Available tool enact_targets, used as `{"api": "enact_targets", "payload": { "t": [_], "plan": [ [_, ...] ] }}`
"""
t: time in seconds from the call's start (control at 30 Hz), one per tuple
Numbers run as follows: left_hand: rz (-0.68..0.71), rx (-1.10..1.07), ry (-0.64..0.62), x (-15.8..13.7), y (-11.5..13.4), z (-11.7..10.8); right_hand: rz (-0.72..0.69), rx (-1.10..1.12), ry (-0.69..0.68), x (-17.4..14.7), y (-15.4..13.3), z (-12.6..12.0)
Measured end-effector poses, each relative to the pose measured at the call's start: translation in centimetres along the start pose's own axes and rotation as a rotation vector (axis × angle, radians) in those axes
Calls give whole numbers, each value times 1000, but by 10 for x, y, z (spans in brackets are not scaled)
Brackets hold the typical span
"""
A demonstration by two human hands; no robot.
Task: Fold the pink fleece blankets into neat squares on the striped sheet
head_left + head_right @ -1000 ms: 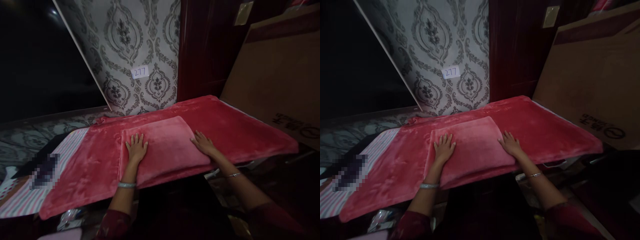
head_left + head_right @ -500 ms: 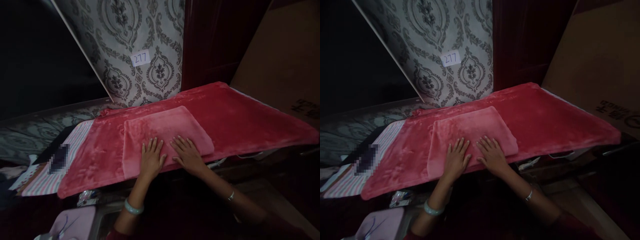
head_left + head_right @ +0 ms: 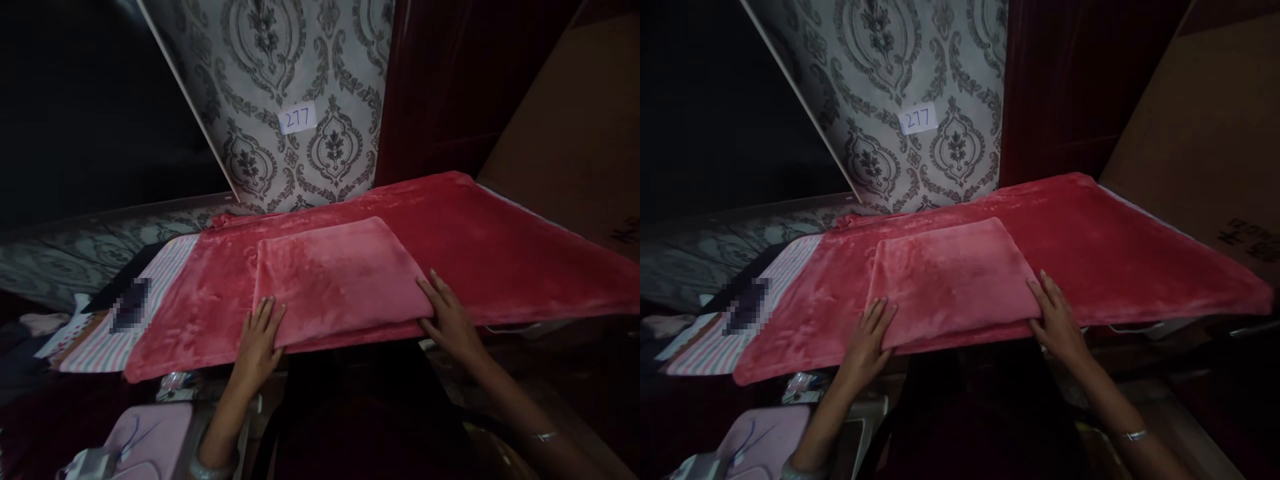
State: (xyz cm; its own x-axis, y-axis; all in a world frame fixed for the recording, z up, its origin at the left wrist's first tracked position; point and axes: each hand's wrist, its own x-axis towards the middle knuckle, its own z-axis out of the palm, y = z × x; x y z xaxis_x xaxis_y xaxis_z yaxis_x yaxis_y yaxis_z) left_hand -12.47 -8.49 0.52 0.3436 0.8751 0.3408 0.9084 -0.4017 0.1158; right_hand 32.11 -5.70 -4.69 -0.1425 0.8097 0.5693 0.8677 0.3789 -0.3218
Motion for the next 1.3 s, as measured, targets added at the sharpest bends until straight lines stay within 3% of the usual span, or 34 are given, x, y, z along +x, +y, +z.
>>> {"api": "enact_targets", "payload": {
  "t": [0.2, 0.4, 0.73, 0.87, 1.0, 1.07, 1.2, 1.3],
  "plan": [
    [12, -144, 152, -10, -27, 9, -7, 47, -9, 12, 3, 6],
    [45, -229, 166, -12, -41, 7, -95, 27, 1, 18, 18, 6],
    [101, -190, 195, -15, -53, 1, -278, 40, 56, 30, 40, 10],
    [45, -262, 229, -3, -56, -1, -246, 149, 112, 42, 41, 14],
    [49, -410, 410, 36, -49, -36, -184, 320, 183, 83, 18, -11],
    [1, -474, 489, 64, -43, -71, -148, 424, 224, 115, 1, -37],
    [-229, -535, 677, 128, -35, -146, 112, 657, 334, 184, -27, -93],
    [-277, -678, 657, 179, -43, -179, 241, 847, 226, 234, -28, -109]
  ]
}}
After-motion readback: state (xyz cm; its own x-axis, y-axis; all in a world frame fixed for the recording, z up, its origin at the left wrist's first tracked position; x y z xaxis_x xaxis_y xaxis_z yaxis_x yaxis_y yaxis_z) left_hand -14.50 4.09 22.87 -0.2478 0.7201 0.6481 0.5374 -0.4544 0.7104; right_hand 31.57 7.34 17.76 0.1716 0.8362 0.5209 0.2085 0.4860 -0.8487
